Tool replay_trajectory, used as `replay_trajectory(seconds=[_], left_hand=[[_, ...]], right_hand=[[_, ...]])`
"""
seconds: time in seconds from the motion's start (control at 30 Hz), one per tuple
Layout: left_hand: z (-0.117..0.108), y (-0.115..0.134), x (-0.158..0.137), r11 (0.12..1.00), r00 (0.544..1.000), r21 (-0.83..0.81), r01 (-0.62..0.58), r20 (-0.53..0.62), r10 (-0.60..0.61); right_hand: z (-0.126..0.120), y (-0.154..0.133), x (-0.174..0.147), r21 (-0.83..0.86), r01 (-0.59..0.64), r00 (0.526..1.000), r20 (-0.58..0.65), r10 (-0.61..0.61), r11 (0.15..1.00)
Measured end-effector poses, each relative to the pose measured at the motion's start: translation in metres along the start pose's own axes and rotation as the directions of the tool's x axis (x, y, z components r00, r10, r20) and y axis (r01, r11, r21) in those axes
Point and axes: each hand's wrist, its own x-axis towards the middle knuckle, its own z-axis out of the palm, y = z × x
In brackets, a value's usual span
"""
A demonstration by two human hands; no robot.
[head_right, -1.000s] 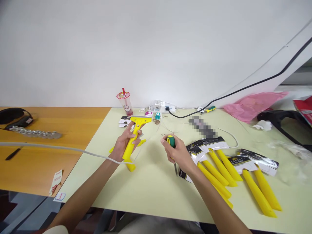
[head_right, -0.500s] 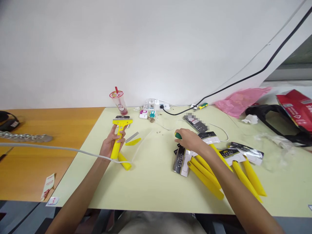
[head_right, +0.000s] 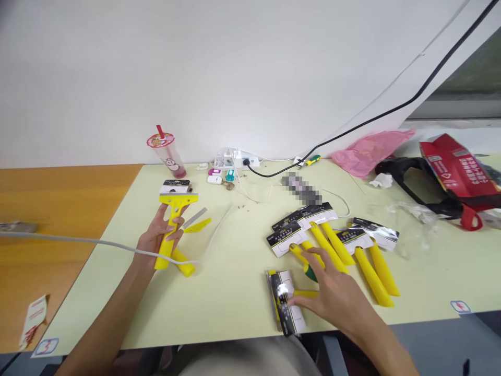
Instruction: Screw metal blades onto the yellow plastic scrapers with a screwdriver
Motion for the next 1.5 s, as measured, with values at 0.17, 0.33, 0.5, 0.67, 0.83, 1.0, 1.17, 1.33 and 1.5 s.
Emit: replay_trajectory(seconds=[0.17,0.33,0.5,0.67,0.83,1.0,1.17,1.33,1.5], left_hand=[[0.003,-0.004,0.000,0.998,0.999,0.059,0.036,-0.010,-0.036],[0.004,-0.012,0.003,0.992,0.998,0.109,0.057,-0.035,-0.053],[0.008,-0.015,0.005,0.986,0.994,0.125,0.107,-0.041,-0.102],[0.007,-0.015,0.005,0.979,0.992,0.162,0.124,-0.028,-0.121],[0.006,-0.015,0.002,0.976,0.992,0.179,0.125,-0.016,-0.124],[0.007,-0.014,0.001,0.976,0.991,0.170,0.133,-0.037,-0.129],[0.008,-0.013,0.001,0.976,0.990,0.168,0.142,-0.037,-0.137],[0.009,-0.012,0.000,0.972,0.991,0.196,0.132,-0.040,-0.126],[0.010,-0.010,0.000,0.969,0.992,0.210,0.127,-0.051,-0.119]], right_hand=[[0.028,-0.019,-0.014,-0.176,-0.109,0.979,-0.190,0.075,0.978],[0.025,-0.036,0.000,-0.314,-0.324,0.937,-0.235,0.257,0.893],[0.016,-0.026,-0.006,-0.256,-0.154,0.988,-0.030,0.152,0.954],[0.016,-0.009,-0.015,-0.307,-0.086,0.994,0.043,0.104,0.948],[0.008,-0.009,-0.014,-0.272,-0.067,0.992,0.087,0.094,0.960],[-0.006,-0.029,-0.016,-0.162,0.057,0.960,0.279,-0.009,0.985],[-0.018,-0.058,-0.001,-0.059,0.050,0.925,0.379,-0.024,0.997],[-0.028,-0.079,0.032,0.168,-0.047,0.908,0.418,-0.027,0.985],[-0.029,-0.079,0.059,0.312,-0.091,0.904,0.423,-0.053,0.946]])
